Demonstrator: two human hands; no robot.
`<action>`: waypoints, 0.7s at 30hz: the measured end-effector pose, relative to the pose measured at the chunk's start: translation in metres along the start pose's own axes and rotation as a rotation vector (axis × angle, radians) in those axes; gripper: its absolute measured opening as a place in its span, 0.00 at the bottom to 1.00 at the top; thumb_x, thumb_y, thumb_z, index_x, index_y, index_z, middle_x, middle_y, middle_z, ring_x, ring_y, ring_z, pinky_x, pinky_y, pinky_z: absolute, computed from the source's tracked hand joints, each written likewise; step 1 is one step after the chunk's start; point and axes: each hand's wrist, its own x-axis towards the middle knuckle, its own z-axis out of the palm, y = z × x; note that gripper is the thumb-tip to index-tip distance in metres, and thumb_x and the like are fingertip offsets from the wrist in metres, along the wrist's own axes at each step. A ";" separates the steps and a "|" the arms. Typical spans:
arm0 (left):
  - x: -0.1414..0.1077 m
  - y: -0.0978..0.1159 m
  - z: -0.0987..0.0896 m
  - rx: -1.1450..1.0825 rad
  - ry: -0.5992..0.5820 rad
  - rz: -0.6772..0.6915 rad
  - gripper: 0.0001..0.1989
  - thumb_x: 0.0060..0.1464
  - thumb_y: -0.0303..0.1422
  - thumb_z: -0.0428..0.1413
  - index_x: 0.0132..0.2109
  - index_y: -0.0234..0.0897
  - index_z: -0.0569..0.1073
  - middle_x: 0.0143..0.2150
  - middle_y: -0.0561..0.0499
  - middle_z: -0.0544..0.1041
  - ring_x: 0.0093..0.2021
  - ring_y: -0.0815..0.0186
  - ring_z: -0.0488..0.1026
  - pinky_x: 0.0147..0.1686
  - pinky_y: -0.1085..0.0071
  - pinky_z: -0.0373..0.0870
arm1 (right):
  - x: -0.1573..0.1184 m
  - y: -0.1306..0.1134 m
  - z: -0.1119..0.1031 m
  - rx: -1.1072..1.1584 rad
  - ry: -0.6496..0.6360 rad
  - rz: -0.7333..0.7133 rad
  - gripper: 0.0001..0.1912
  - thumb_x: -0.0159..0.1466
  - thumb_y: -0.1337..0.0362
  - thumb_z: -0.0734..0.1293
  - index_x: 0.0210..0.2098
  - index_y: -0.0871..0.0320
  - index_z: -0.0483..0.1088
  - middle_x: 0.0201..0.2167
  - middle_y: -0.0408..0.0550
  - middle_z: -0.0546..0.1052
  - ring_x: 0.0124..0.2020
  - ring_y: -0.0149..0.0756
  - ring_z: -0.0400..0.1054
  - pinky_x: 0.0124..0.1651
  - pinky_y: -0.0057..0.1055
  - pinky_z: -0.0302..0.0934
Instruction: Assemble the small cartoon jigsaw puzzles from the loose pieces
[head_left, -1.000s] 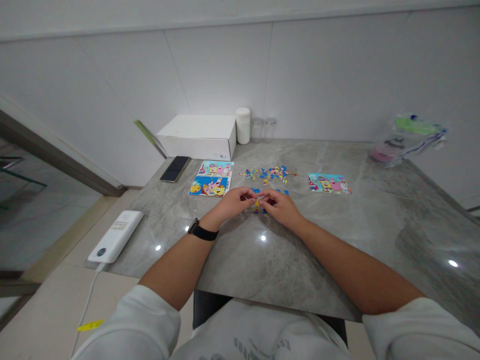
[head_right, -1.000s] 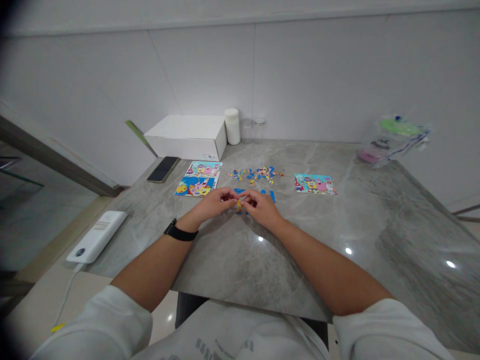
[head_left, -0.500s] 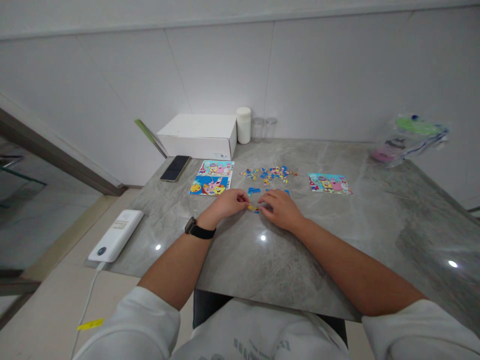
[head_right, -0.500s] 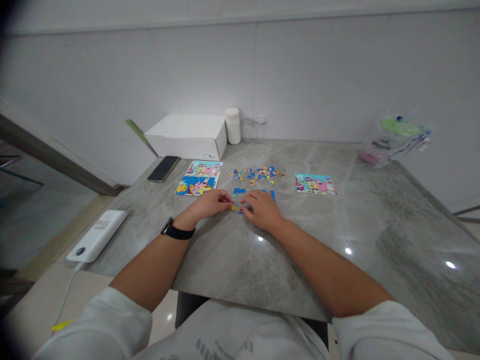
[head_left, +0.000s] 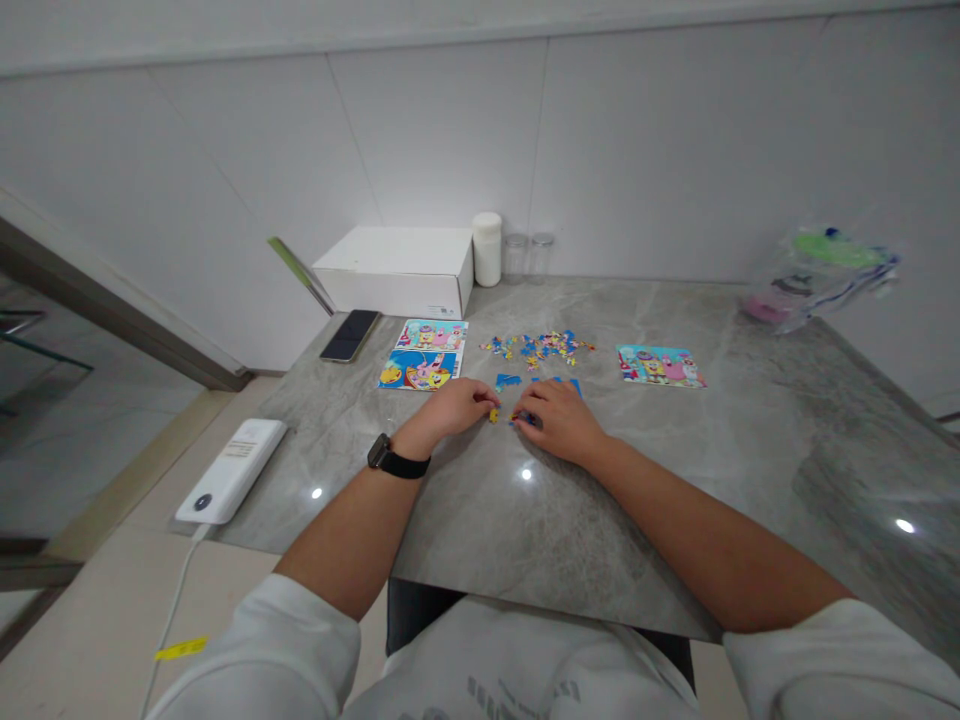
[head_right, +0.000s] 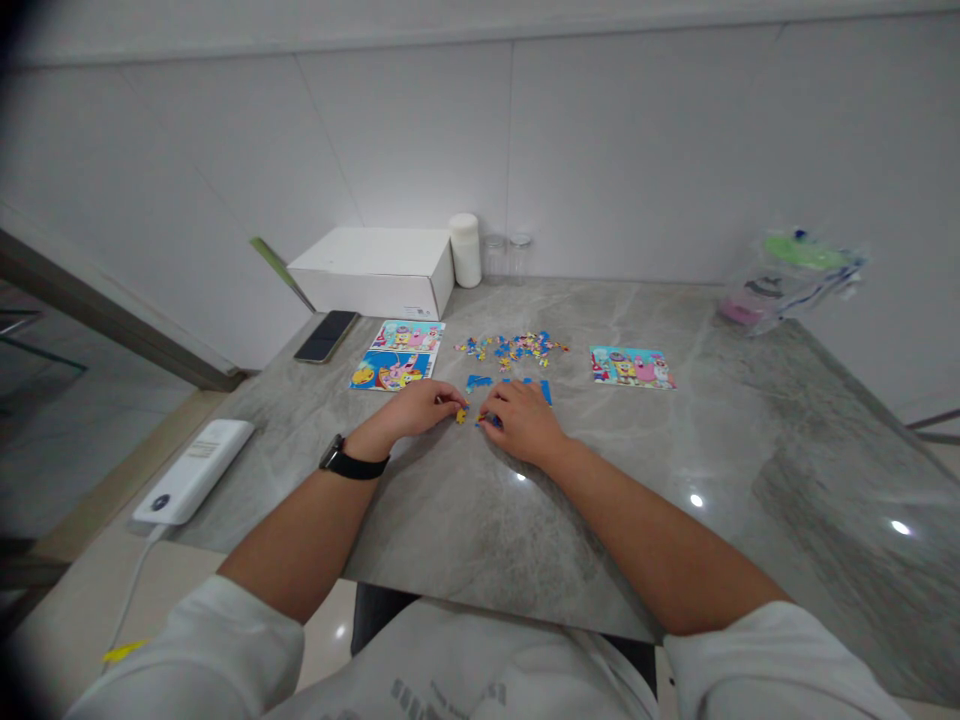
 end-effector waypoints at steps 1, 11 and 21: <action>0.000 0.000 -0.001 0.012 0.009 -0.003 0.12 0.60 0.28 0.57 0.43 0.42 0.86 0.42 0.51 0.86 0.41 0.62 0.81 0.43 0.69 0.73 | 0.000 0.000 0.000 0.001 0.002 0.000 0.07 0.68 0.60 0.72 0.44 0.52 0.81 0.45 0.51 0.80 0.49 0.46 0.69 0.51 0.41 0.54; -0.002 -0.001 -0.002 0.079 0.069 -0.029 0.10 0.58 0.26 0.59 0.42 0.39 0.84 0.42 0.48 0.86 0.41 0.61 0.81 0.42 0.68 0.73 | 0.001 -0.002 -0.002 -0.011 0.014 0.008 0.06 0.69 0.62 0.70 0.43 0.54 0.81 0.45 0.52 0.80 0.49 0.46 0.70 0.51 0.42 0.55; -0.003 -0.001 0.002 0.053 0.048 0.018 0.07 0.59 0.30 0.60 0.42 0.40 0.83 0.40 0.50 0.85 0.39 0.61 0.80 0.40 0.68 0.72 | 0.001 0.000 0.000 -0.038 0.028 0.003 0.07 0.70 0.62 0.69 0.43 0.53 0.81 0.44 0.51 0.80 0.48 0.46 0.70 0.51 0.42 0.55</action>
